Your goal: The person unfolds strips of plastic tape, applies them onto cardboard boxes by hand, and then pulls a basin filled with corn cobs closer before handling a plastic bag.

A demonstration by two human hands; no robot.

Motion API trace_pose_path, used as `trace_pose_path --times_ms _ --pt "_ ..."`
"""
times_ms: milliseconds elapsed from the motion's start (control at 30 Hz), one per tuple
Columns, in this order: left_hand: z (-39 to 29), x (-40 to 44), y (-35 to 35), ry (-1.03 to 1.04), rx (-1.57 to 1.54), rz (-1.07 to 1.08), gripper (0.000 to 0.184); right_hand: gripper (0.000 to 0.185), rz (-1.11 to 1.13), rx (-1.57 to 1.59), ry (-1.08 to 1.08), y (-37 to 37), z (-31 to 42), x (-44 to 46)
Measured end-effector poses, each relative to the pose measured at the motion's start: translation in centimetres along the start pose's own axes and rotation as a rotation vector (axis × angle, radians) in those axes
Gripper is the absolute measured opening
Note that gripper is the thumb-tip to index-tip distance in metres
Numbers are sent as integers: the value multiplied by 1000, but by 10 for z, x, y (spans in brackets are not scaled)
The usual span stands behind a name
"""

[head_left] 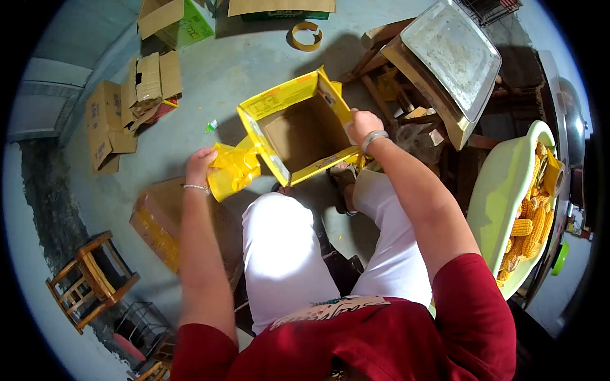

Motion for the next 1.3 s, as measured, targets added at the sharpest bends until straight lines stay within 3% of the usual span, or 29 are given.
trace_pose_path --times_ms 67,167,267,400,433,500,600,700,833,1033,1300 --pt "7 15 -20 -62 280 -31 20 23 5 8 -29 1 14 -1" --pt "-12 33 -51 -55 427 -216 26 23 -5 33 -25 5 12 -2" --pt "-82 6 14 506 709 -85 37 22 -53 37 -72 7 17 -3" --pt "-64 -28 118 647 1118 66 58 21 -34 36 -75 3 31 -4" --pt "-56 -35 129 552 1287 28 66 21 -16 34 -65 1 31 -5" --pt "-42 -36 135 368 1229 90 70 23 24 32 -41 2 28 -8" --pt "-34 -33 129 327 1159 115 68 23 24 43 -55 2 27 -10" --pt "-7 -7 113 349 823 343 64 23 14 32 -77 1 28 -10" --pt "0 -10 119 212 649 516 54 22 -8 42 -86 3 25 -6" --pt "1 -13 127 28 502 697 47 22 -10 22 -75 3 16 -4" --pt "-11 -28 135 35 619 892 47 23 -4 6 -72 2 10 2"
Point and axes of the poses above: each hand's wrist, its own x-axis towards the middle knuckle, its own y-axis out of the palm, z = x × y, the point moved 9 cm from there along x, towards the middle knuckle, and after that the axes turned 3 degrees about -x, right-handed, at the moved point
